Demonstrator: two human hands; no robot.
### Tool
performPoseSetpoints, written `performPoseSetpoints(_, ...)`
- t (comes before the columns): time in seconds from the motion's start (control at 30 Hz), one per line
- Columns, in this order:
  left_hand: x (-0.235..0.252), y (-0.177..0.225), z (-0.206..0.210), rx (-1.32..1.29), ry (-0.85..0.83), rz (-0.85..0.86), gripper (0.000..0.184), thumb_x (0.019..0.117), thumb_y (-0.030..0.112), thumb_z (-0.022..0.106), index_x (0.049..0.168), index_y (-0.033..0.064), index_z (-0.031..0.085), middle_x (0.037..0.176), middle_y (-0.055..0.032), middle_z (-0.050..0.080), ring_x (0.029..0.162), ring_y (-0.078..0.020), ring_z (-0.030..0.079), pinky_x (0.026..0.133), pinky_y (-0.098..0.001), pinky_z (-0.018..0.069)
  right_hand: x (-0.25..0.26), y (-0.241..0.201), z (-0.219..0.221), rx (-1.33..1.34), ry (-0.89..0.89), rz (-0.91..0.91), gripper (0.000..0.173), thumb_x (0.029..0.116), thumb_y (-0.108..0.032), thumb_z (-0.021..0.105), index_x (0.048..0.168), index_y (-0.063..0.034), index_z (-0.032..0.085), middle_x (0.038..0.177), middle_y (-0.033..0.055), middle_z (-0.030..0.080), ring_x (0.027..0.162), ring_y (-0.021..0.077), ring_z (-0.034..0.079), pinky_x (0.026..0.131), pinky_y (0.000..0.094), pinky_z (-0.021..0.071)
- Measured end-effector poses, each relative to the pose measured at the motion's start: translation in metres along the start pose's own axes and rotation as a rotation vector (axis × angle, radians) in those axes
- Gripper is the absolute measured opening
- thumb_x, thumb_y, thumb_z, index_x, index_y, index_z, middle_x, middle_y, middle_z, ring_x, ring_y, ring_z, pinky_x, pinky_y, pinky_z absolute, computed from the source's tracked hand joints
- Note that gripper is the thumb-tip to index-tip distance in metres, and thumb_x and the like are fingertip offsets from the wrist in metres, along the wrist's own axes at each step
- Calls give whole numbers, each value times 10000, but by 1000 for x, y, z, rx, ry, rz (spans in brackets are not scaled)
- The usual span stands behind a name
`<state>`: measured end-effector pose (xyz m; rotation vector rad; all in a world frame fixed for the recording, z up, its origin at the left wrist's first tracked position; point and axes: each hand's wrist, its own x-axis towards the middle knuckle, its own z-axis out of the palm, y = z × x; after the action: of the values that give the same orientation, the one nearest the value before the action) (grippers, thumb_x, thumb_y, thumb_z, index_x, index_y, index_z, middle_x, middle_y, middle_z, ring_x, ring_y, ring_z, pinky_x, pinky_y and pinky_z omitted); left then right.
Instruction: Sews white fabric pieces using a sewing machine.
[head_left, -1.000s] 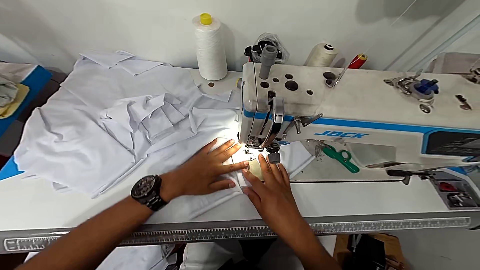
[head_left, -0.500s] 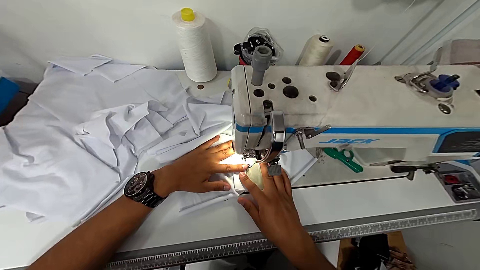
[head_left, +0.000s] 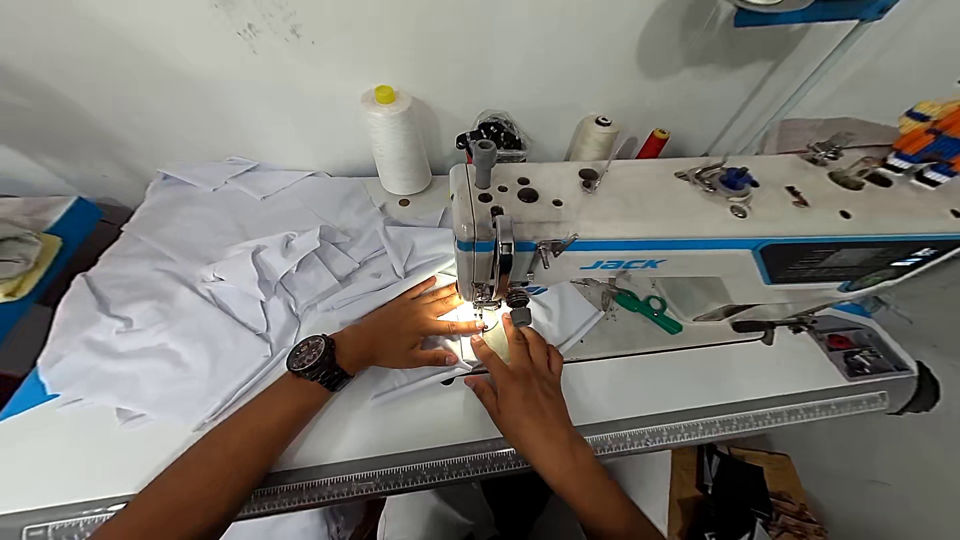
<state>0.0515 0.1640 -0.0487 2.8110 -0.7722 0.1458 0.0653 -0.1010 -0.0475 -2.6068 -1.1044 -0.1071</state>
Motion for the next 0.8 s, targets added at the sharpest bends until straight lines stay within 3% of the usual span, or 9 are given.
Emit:
performPoseSetpoints(0.17,0,1,0,-13,-4,-7,638,977,739,333,1469,398,554,1572,-116,475,1525,-276,340,1231,-622,203,-3,-6,-1,-30,-1,10,566,997,-652,461,1433,-319,599,1614,162,387,1432,394,408,1066,598,373)
performPoseSetpoints(0.27,-3,21,2,27,12,-75,681,973,753,315,1502,378,522,1607,-125,426,1531,-299,322,1218,-647,195,-6,9,-5,-18,13,-90,538,1009,-617,475,1436,-315,599,1581,149,436,1404,385,435,1045,601,386)
performPoseSetpoints(0.37,-10,103,28,47,140,-352,662,1007,677,323,1525,307,506,1623,-178,377,1534,-371,290,1191,-712,197,-10,51,-19,90,-14,-328,426,1016,-517,546,1333,-267,683,1525,75,518,1375,330,488,1044,606,415)
performPoseSetpoints(0.43,-6,184,38,-78,165,-551,712,1024,663,304,1569,228,445,1663,-215,273,1559,-414,188,1187,-745,120,-3,89,-37,176,-78,-503,296,1019,-398,568,1155,-209,751,1484,5,568,1363,257,520,1066,571,428)
performPoseSetpoints(0.5,3,231,22,-253,162,-594,693,1020,667,340,1550,242,475,1687,-138,258,1576,-352,163,1214,-692,146,11,119,-51,219,-112,-611,236,984,-291,580,974,-153,772,1402,4,640,1321,248,570,1065,576,441)
performPoseSetpoints(0.57,11,212,7,-188,292,-598,524,1031,523,458,1391,193,648,1577,-96,471,1491,-318,388,1177,-604,343,19,128,-61,178,-47,-594,218,956,-241,589,875,-131,759,1321,25,688,1293,267,592,1072,583,427)
performPoseSetpoints(0.6,10,186,-1,-130,295,-648,493,1044,463,488,1363,130,662,1521,-135,530,1439,-341,460,1150,-588,385,18,123,-62,140,19,-547,206,955,-214,599,884,-111,763,1295,46,698,1287,286,595,1076,581,427)
performPoseSetpoints(0.7,-21,114,-9,20,144,-929,630,1068,506,425,1524,74,478,1578,-219,429,1471,-472,359,1100,-748,316,-12,66,-52,149,181,-359,189,978,-179,613,1051,-88,762,1339,96,662,1283,305,594,1062,541,479)
performPoseSetpoints(0.8,-70,107,1,186,182,-1150,760,1041,628,324,1573,91,408,1617,-263,341,1480,-540,293,1057,-851,219,-66,-4,-23,307,178,-254,278,1003,-251,591,1212,-148,742,1427,85,615,1345,273,564,1102,476,485)
